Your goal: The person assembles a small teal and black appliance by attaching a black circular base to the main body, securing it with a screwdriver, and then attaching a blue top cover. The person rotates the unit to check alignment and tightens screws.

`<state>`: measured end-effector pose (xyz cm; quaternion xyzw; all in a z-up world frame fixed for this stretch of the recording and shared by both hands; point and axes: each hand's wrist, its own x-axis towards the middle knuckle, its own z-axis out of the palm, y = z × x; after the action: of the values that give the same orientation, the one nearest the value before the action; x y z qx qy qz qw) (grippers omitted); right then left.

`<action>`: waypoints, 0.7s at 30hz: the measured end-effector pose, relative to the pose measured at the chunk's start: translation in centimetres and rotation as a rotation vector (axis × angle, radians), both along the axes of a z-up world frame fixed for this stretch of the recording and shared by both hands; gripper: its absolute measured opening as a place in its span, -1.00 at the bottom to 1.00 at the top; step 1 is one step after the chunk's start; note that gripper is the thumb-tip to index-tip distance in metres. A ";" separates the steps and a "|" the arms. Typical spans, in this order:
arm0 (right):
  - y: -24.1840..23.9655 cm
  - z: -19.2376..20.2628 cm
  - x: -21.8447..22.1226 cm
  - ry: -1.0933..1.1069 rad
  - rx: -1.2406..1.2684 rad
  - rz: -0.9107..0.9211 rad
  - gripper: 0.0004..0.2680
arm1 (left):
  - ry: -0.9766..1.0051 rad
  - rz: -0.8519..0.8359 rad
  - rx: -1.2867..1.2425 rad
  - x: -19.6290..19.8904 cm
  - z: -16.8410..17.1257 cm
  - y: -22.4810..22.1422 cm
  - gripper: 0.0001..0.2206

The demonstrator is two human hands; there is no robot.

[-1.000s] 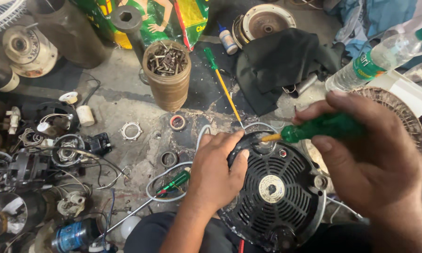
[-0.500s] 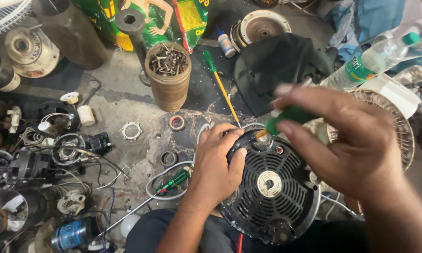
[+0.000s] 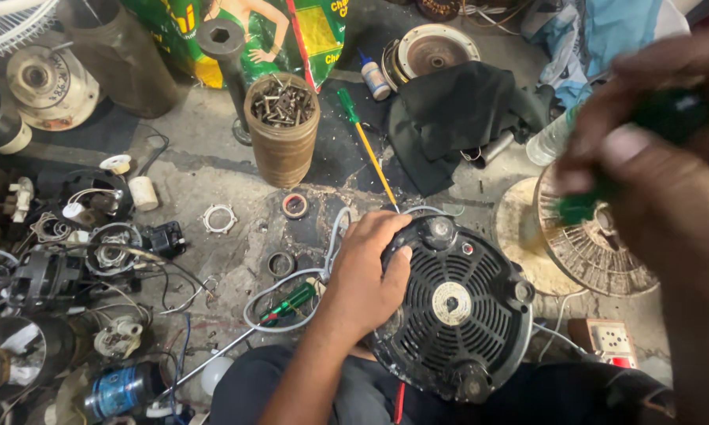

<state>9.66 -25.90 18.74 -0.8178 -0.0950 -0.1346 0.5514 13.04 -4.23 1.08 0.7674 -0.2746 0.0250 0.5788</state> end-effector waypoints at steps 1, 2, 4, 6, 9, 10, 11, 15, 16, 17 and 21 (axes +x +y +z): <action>-0.4 -0.7 0.0 0.060 -0.112 -0.117 -0.77 | -0.012 -0.003 -0.013 0.1 0.0 0.0 -0.68; -0.8 -1.5 -0.1 0.131 -0.222 -0.225 -0.73 | 0.018 0.007 -0.018 0.1 0.1 0.1 -0.68; -1.6 -3.9 -0.1 0.340 -0.607 -0.249 -0.65 | 0.071 0.021 -0.031 0.4 0.3 0.0 -0.68; -2.2 -6.9 -1.2 0.401 -0.707 -0.116 -0.56 | 0.104 0.063 -0.044 0.6 0.0 -0.1 -0.70; -3.3 -11.1 -5.8 0.561 -0.697 -0.221 -0.45 | 0.173 0.111 -0.109 1.2 -1.3 -0.4 -0.73; -3.5 -12.5 -7.6 0.652 -0.664 -0.282 -0.42 | 0.204 0.122 -0.138 1.3 -2.0 -0.5 -0.73; -3.5 -14.0 -8.9 0.708 -0.509 -0.350 -0.47 | 0.197 0.105 -0.159 1.6 -2.7 -0.6 -0.74; -3.8 -18.8 -12.7 0.751 0.199 -0.488 -0.58 | 0.288 0.082 -0.112 4.2 -5.2 0.6 -0.73; -3.9 -19.9 -13.5 0.714 0.392 -0.489 -0.59 | 0.339 0.104 -0.109 5.1 -5.8 1.3 -0.72; -4.0 -20.8 -14.1 0.689 0.428 -0.564 -0.62 | 0.383 0.131 -0.108 6.3 -6.2 2.2 -0.72; -1.9 -25.8 -16.9 0.647 0.617 -0.708 -0.69 | 0.555 0.220 -0.189 8.4 -8.7 5.2 -0.71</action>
<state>-7.24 -27.81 -7.02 -0.6004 0.4023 -0.0755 0.6870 21.46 1.01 -7.65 0.7127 -0.0179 -0.0975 0.6944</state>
